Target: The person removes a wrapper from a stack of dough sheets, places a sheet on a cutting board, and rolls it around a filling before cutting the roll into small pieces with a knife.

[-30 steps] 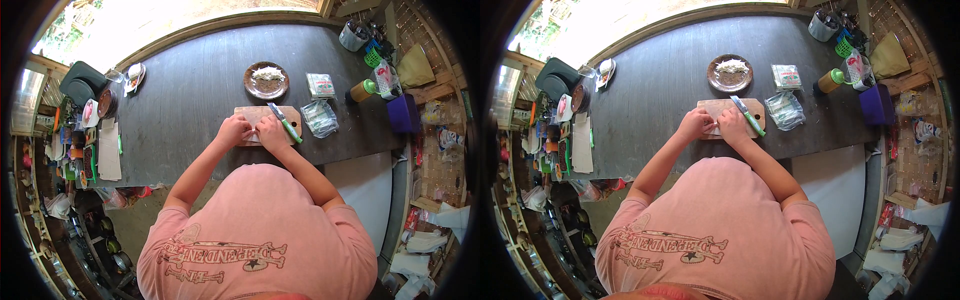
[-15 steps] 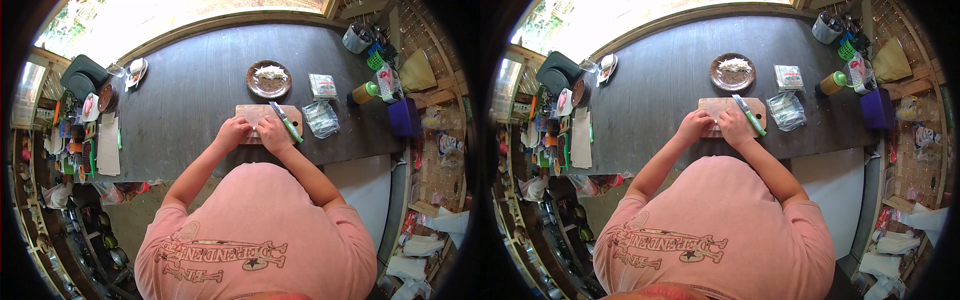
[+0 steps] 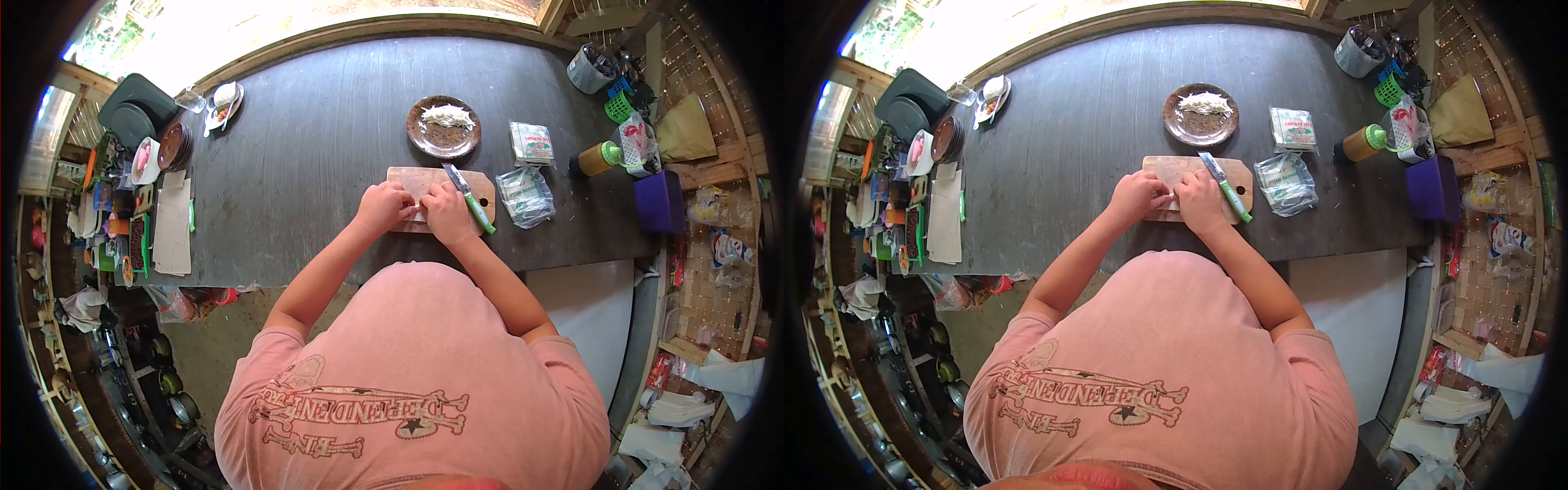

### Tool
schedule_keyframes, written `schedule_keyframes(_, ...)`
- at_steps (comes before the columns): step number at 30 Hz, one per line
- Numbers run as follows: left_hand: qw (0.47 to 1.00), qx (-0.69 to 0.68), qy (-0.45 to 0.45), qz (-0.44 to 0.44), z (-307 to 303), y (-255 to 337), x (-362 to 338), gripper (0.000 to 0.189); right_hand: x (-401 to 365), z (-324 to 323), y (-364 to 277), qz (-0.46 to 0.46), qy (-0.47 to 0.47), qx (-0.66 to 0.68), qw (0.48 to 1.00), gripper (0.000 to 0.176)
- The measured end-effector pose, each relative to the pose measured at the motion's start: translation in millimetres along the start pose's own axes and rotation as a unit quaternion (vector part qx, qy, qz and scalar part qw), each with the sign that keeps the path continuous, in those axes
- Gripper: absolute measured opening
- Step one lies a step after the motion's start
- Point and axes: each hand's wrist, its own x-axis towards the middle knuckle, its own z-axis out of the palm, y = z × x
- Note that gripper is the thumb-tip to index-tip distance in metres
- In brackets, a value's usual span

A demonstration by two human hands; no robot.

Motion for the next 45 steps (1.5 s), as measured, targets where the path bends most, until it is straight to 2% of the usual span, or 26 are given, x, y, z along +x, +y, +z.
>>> schedule_keyframes(8,0.999,0.009,0.016,0.031,10,-4,-7,0.013,-6,-2,-1,-0.072,0.017,0.004,0.997,0.011)
schedule_keyframes(10,0.996,-0.031,0.031,0.083,10,-10,-10,0.009,-10,-6,-1,-0.095,0.001,-0.008,0.995,0.012)
schedule_keyframes(14,0.991,-0.074,0.043,0.107,7,-12,-15,0.007,-16,-10,-2,-0.113,-0.004,0.000,0.994,0.014)
schedule_keyframes(17,0.989,-0.086,0.039,0.118,4,-13,-18,0.008,-21,-7,0,-0.098,-0.010,0.010,0.995,0.015)
schedule_keyframes(19,0.989,-0.113,0.023,0.092,1,-15,-18,0.009,-21,-9,0,-0.076,0.002,0.047,0.996,0.016)
schedule_keyframes(23,0.991,-0.102,0.010,0.087,-4,-21,-18,0.010,-20,-8,0,-0.029,-0.028,0.028,0.999,0.016)
schedule_keyframes(25,0.992,-0.094,0.012,0.088,-4,-24,-20,0.012,-21,-4,0,0.000,0.004,0.050,0.999,0.015)
schedule_keyframes(31,0.993,-0.078,0.005,0.090,-4,-28,-28,0.018,-28,-5,2,-0.012,0.057,0.082,0.995,0.013)
schedule_keyframes(37,0.992,-0.098,0.011,0.074,0,-23,-27,0.018,-25,-4,12,-0.019,0.008,0.110,0.994,0.011)
schedule_keyframes(45,0.993,-0.099,0.023,0.061,4,-19,-27,0.018,-21,-3,4,0.025,0.016,0.101,0.994,0.009)
